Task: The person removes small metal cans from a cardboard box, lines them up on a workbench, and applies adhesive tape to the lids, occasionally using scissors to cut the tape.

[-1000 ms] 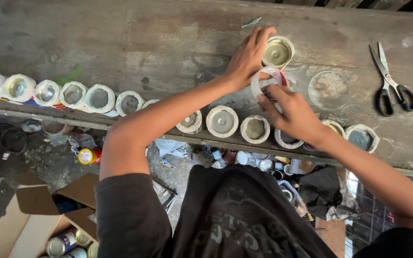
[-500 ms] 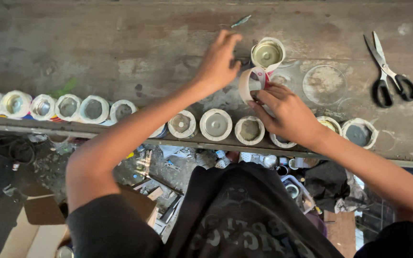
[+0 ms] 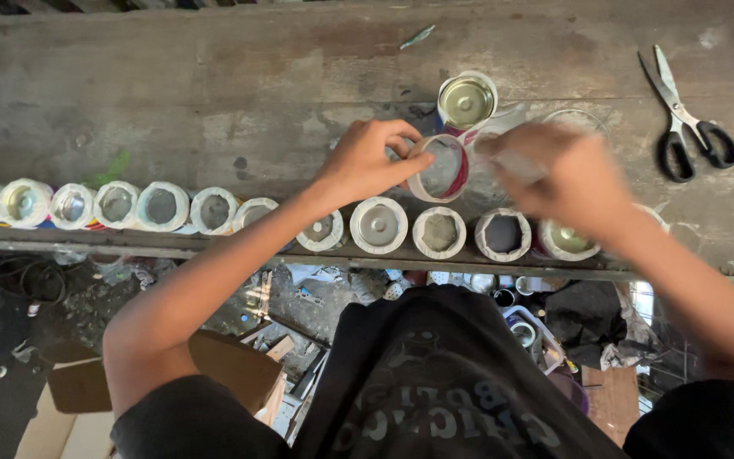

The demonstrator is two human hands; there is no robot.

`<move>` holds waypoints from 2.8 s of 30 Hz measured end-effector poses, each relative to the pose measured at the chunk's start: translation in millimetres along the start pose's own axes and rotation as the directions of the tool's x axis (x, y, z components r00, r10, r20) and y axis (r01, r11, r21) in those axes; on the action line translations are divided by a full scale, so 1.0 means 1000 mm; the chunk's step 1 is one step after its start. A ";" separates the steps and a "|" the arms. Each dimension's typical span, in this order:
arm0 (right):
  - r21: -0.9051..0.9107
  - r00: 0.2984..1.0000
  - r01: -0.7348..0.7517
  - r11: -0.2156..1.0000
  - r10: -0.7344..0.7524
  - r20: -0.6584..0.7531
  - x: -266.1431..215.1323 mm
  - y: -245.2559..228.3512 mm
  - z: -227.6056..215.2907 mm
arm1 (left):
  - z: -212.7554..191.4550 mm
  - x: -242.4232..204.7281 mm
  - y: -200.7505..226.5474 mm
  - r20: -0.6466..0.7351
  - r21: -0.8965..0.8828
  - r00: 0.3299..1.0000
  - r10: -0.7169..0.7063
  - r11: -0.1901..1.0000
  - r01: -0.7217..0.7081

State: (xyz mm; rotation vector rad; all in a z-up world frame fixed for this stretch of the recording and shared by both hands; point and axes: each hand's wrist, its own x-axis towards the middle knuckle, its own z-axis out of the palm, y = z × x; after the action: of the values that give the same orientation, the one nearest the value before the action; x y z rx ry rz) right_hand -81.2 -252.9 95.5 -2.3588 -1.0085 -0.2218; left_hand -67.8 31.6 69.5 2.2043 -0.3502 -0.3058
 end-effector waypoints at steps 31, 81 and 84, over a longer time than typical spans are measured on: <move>-0.768 0.528 -0.473 0.432 0.837 0.145 -0.193 0.359 0.002 | -0.015 -0.008 -0.018 0.053 -0.135 0.994 -0.095 0.986 0.102; -0.675 0.630 0.718 0.172 0.252 0.735 0.125 -0.081 -0.090 | -0.012 0.000 -0.027 -0.001 -0.004 1.000 -0.012 1.000 0.012; -0.669 0.627 0.713 0.210 0.236 0.743 0.129 -0.083 -0.083 | -0.013 -0.001 -0.026 0.004 -0.002 1.000 -0.017 1.000 0.017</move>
State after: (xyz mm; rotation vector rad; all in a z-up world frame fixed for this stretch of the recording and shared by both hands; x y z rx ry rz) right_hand -44.3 -173.0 245.7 -3.5265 -2.2836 0.0699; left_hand -60.5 56.7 56.1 2.2059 -0.3336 -0.3202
